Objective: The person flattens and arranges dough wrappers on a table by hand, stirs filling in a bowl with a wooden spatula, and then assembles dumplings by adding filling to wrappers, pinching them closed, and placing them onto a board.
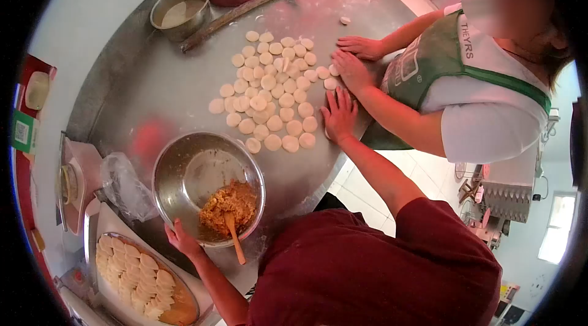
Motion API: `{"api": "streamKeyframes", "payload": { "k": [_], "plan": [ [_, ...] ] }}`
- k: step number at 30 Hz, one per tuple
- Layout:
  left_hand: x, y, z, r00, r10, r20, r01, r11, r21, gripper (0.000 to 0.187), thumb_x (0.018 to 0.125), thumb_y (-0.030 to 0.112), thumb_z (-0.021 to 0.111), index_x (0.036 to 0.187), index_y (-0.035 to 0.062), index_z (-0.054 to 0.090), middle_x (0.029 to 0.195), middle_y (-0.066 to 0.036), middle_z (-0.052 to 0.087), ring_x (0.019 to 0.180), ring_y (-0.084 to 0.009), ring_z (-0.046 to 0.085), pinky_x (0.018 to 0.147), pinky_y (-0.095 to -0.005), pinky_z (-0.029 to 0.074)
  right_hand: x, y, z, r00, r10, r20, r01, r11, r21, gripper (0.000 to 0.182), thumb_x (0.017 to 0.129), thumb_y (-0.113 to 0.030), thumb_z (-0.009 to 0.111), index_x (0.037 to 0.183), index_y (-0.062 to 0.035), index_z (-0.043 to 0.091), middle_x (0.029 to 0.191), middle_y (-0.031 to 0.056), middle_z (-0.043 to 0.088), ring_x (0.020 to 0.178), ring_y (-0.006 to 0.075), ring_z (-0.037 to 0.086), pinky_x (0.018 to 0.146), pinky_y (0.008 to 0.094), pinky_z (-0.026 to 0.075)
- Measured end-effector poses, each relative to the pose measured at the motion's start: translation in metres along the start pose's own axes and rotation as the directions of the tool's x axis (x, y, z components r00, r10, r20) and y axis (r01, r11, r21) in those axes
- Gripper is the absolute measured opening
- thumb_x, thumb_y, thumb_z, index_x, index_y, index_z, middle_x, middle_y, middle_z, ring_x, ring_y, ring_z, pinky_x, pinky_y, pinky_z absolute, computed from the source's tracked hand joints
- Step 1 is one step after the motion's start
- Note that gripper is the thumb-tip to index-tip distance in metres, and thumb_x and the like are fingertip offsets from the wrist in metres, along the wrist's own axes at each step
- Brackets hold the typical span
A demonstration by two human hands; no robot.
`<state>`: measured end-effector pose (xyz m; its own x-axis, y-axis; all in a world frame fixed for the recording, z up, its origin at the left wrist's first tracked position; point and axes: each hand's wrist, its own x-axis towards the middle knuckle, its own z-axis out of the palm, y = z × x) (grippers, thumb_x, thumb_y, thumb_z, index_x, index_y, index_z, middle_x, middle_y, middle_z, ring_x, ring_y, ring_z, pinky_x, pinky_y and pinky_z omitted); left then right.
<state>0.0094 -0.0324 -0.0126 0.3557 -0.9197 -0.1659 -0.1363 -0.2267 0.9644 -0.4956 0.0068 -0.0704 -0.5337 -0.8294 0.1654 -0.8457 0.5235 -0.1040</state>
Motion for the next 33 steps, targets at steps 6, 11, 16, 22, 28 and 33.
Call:
{"api": "streamKeyframes", "payload": {
  "k": [6, 11, 16, 22, 28, 33],
  "plan": [
    [-0.001, 0.0, 0.0, 0.996, 0.02, 0.085, -0.008, 0.99, -0.139, 0.027, 0.086, 0.015, 0.051, 0.106, -0.0034, 0.054, 0.092, -0.006, 0.055, 0.079, -0.0158, 0.05, 0.07, -0.0297, 0.043, -0.001, 0.0, 0.003, 0.997, -0.021, -0.08, 0.02, 1.0, -0.014, 0.05, 0.084, -0.035, 0.056, 0.128, -0.0143, 0.045, 0.14, 0.0103, 0.033, 0.13, 0.0272, 0.03, 0.103, 0.0534, 0.02],
    [0.001, 0.001, 0.004, 0.993, 0.038, 0.108, -0.021, 0.987, -0.158, 0.027, 0.084, 0.012, 0.05, 0.107, -0.0035, 0.054, 0.092, -0.006, 0.056, 0.078, -0.0161, 0.051, 0.071, -0.0291, 0.043, 0.007, 0.02, -0.003, 0.989, 0.002, -0.151, 0.101, 0.733, 0.673, 0.043, 0.086, -0.024, 0.057, 0.125, -0.0102, 0.046, 0.125, 0.0165, 0.048, 0.113, 0.0277, 0.051, 0.091, 0.0512, 0.039],
    [0.002, 0.003, 0.007, 0.997, 0.041, 0.067, -0.033, 0.993, -0.113, 0.027, 0.085, 0.011, 0.05, 0.107, -0.0038, 0.054, 0.092, -0.007, 0.057, 0.079, -0.0163, 0.051, 0.072, -0.0286, 0.043, -0.048, 0.032, -0.049, 0.788, 0.296, 0.541, -0.607, 0.525, 0.597, 0.035, 0.084, -0.011, 0.057, 0.115, -0.004, 0.04, 0.093, 0.0166, 0.056, 0.074, 0.0238, 0.062, 0.062, 0.0373, 0.053],
    [0.003, -0.002, 0.002, 0.996, 0.056, 0.073, -0.051, 0.996, -0.073, 0.028, 0.086, 0.012, 0.051, 0.108, -0.0046, 0.055, 0.095, -0.009, 0.058, 0.082, -0.017, 0.052, 0.073, -0.0292, 0.044, 0.03, 0.012, -0.003, 0.967, 0.22, 0.132, -0.221, 0.453, 0.864, 0.029, 0.08, -0.015, 0.062, 0.099, -0.0007, 0.045, 0.074, 0.0092, 0.056, 0.059, 0.0162, 0.059, 0.051, 0.03, 0.049],
    [-0.001, 0.007, 0.007, 0.999, 0.036, 0.041, -0.034, 0.999, -0.04, 0.029, 0.086, 0.015, 0.051, 0.107, -0.0046, 0.055, 0.094, -0.009, 0.058, 0.081, -0.0172, 0.052, 0.073, -0.0303, 0.044, 0.136, -0.071, -0.015, 0.972, 0.113, 0.205, -0.23, 0.618, 0.752, 0.043, 0.073, -0.026, 0.07, 0.105, -0.0019, 0.054, 0.075, 0.0103, 0.061, 0.068, 0.0181, 0.062, 0.061, 0.0317, 0.048],
    [-0.004, 0.011, 0.006, 0.997, 0.065, 0.043, -0.065, 0.998, -0.008, 0.03, 0.086, 0.015, 0.051, 0.108, -0.0046, 0.054, 0.094, -0.009, 0.058, 0.08, -0.0166, 0.052, 0.073, -0.0299, 0.044, 0.173, -0.099, -0.012, 0.904, -0.114, 0.413, -0.251, 0.641, 0.726, 0.046, 0.073, -0.025, 0.068, 0.112, -0.0046, 0.055, 0.095, 0.0162, 0.062, 0.089, 0.0274, 0.059, 0.075, 0.038, 0.047]
  ]
}}
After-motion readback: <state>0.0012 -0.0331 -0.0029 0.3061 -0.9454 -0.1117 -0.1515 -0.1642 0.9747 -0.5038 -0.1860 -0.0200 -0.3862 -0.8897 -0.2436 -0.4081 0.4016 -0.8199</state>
